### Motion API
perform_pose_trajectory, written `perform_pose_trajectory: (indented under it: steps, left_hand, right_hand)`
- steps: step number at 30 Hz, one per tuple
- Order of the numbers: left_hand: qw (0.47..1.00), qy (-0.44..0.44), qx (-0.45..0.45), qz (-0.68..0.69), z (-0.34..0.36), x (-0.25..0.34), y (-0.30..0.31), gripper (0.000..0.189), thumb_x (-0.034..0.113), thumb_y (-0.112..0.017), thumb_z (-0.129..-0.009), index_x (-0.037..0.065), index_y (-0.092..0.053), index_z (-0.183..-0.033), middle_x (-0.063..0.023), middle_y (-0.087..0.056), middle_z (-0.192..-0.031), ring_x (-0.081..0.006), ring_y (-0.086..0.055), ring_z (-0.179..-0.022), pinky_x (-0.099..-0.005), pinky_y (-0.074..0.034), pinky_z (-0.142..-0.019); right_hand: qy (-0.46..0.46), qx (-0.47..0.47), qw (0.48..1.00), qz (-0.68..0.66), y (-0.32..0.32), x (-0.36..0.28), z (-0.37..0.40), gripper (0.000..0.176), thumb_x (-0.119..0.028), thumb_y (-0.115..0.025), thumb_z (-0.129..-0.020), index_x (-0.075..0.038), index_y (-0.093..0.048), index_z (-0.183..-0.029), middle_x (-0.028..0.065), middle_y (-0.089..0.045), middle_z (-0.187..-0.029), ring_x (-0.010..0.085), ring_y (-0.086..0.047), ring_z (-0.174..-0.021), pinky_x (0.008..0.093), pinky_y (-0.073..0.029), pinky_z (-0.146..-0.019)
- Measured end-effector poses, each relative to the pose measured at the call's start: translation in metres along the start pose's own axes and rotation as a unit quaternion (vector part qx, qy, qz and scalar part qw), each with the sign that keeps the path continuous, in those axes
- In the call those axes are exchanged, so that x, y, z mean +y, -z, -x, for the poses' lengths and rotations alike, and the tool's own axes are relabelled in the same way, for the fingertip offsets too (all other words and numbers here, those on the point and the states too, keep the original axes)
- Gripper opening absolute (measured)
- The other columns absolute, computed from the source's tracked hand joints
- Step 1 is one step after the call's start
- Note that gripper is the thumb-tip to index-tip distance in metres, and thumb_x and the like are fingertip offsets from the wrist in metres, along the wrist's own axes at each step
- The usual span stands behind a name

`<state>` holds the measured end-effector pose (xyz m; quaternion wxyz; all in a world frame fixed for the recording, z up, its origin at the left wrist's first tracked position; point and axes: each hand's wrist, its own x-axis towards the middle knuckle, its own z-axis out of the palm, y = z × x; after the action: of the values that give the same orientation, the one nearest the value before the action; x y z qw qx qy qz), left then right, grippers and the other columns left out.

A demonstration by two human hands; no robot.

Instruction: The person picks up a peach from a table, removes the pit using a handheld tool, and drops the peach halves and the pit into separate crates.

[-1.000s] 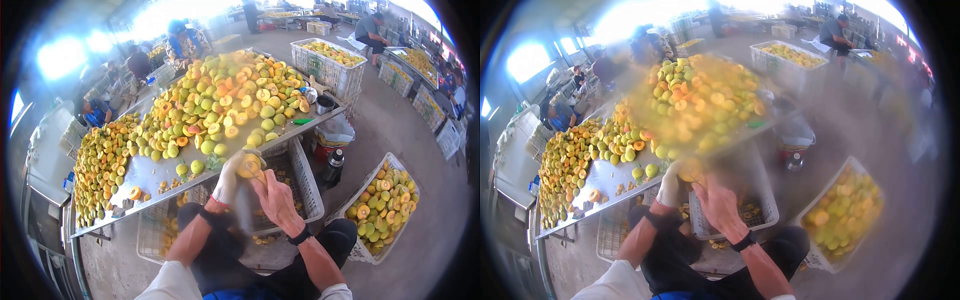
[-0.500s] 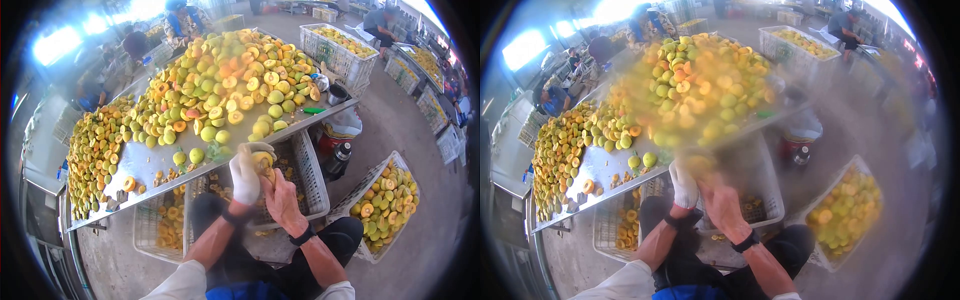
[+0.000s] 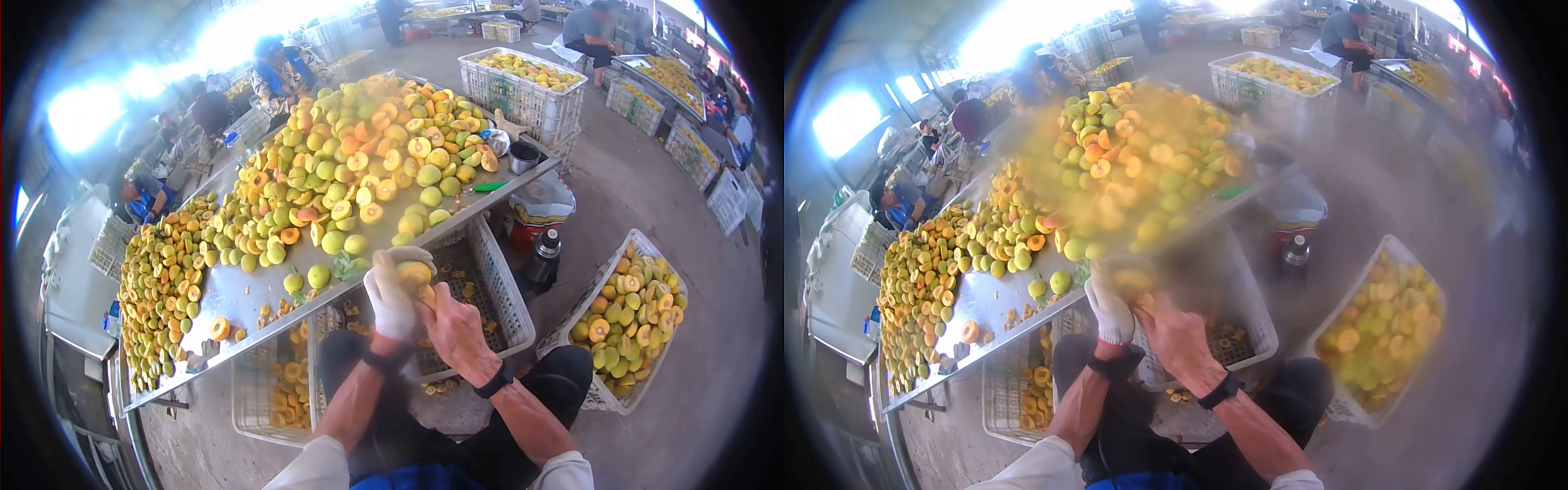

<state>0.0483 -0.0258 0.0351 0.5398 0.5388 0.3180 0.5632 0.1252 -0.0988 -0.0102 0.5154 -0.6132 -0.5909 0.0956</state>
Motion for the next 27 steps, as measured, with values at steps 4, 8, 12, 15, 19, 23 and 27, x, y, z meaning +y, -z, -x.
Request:
perform_pose_trajectory:
  steps: [4, 8, 12, 15, 19, 23, 27]
  left_hand:
    - [0.998, 0.007, 0.047, 0.046, 0.000, -0.008, -0.004, 0.068, 0.050, -0.031, -0.113, -0.003, -0.070, -0.095, -0.0103, -0.070, -0.082, -0.0169, -0.063, -0.077, -0.0305, -0.051, -0.075]
    - [0.998, -0.019, 0.064, 0.003, -0.004, -0.014, -0.008, 0.069, 0.048, -0.029, -0.113, -0.003, -0.070, -0.094, -0.0100, -0.070, -0.082, -0.0164, -0.063, -0.077, -0.0303, -0.051, -0.075]
    - [0.997, -0.027, 0.066, 0.006, -0.008, -0.009, -0.012, 0.069, 0.048, -0.030, -0.113, -0.003, -0.070, -0.093, -0.0094, -0.070, -0.081, -0.0160, -0.062, -0.076, -0.0297, -0.050, -0.074]
    - [0.998, 0.004, 0.060, 0.008, -0.008, -0.008, -0.007, 0.068, 0.049, -0.030, -0.113, -0.003, -0.070, -0.094, -0.0093, -0.069, -0.080, -0.0158, -0.062, -0.074, -0.0292, -0.050, -0.073]
    - [0.999, 0.016, 0.031, -0.007, -0.007, -0.007, -0.003, 0.068, 0.049, -0.030, -0.113, -0.003, -0.070, -0.095, -0.0092, -0.068, -0.079, -0.0155, -0.062, -0.073, -0.0285, -0.050, -0.070]
    - [1.000, -0.001, -0.009, -0.025, -0.004, -0.010, 0.005, 0.064, 0.046, -0.032, -0.113, -0.003, -0.070, -0.098, -0.0087, -0.069, -0.082, -0.0143, -0.062, -0.075, -0.0282, -0.050, -0.069]
    - [0.995, -0.033, -0.091, -0.038, -0.005, -0.019, 0.026, 0.050, 0.040, -0.038, -0.113, -0.001, -0.067, -0.110, -0.0073, -0.070, -0.094, -0.0122, -0.064, -0.081, -0.0275, -0.050, -0.070]
  right_hand:
    - [-0.032, 0.019, 0.999, -0.001, -0.007, 0.004, -0.003, 0.027, -0.024, -0.070, -0.098, 0.000, -0.060, -0.105, 0.0247, -0.067, -0.080, 0.0469, -0.067, -0.072, 0.0511, -0.053, -0.060]
    - [-0.055, 0.018, 0.998, -0.013, -0.005, 0.003, -0.009, 0.027, -0.025, -0.070, -0.098, 0.000, -0.060, -0.105, 0.0233, -0.067, -0.078, 0.0464, -0.067, -0.072, 0.0501, -0.053, -0.059]
    - [-0.019, 0.013, 1.000, 0.013, -0.004, 0.005, -0.013, 0.024, -0.019, -0.066, -0.100, 0.001, -0.053, -0.099, 0.0253, -0.063, -0.072, 0.0469, -0.066, -0.069, 0.0512, -0.051, -0.056]
    - [-0.007, -0.013, 1.000, 0.019, 0.004, 0.003, -0.017, 0.022, -0.015, -0.064, -0.100, 0.002, -0.050, -0.097, 0.0273, -0.062, -0.069, 0.0473, -0.066, -0.070, 0.0518, -0.051, -0.056]
    - [-0.039, -0.047, 0.998, 0.005, 0.005, 0.008, -0.011, 0.021, -0.015, -0.063, -0.100, 0.002, -0.051, -0.099, 0.0290, -0.062, -0.071, 0.0489, -0.066, -0.074, 0.0530, -0.051, -0.060]
    - [-0.051, -0.084, 0.994, -0.038, 0.012, 0.006, -0.012, 0.021, -0.015, -0.062, -0.100, 0.003, -0.052, -0.102, 0.0307, -0.062, -0.074, 0.0515, -0.064, -0.078, 0.0550, -0.050, -0.064]
    - [-0.057, -0.114, 0.991, -0.049, 0.022, 0.000, -0.012, 0.021, -0.016, -0.062, -0.100, 0.003, -0.052, -0.104, 0.0313, -0.062, -0.075, 0.0524, -0.064, -0.080, 0.0554, -0.050, -0.065]
